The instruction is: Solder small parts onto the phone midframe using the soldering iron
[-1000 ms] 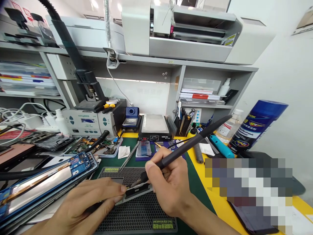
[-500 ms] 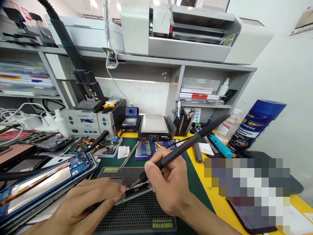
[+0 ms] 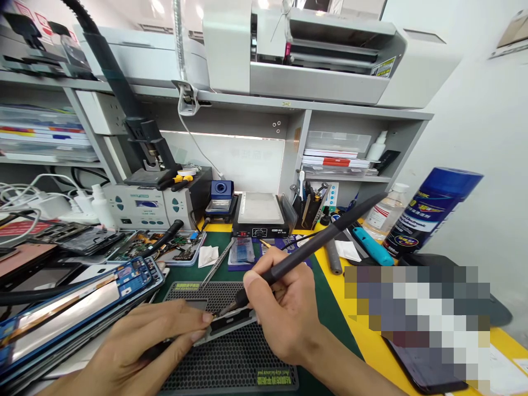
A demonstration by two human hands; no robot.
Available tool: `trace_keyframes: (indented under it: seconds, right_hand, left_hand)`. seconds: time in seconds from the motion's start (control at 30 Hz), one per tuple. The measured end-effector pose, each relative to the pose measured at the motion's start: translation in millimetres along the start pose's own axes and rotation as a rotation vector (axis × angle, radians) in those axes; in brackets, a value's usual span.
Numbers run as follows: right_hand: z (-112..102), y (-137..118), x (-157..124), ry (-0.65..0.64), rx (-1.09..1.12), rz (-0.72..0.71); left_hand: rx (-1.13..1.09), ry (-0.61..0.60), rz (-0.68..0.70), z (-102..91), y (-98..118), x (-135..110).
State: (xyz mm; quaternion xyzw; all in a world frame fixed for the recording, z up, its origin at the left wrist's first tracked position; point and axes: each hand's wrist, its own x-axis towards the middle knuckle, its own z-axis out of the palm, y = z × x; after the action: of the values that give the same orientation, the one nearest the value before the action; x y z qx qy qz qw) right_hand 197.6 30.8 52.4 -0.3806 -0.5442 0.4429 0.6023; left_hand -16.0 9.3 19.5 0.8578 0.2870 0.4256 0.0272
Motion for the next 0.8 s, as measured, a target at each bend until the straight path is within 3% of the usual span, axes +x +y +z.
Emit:
trace_keyframes:
  seconds: [0.8]
  right_hand:
    - [-0.9, 2.5, 1.3, -0.017, 0.004, 0.000]
  left_hand:
    - [0.013, 0.004, -0.013, -0.9, -2.0, 2.0]
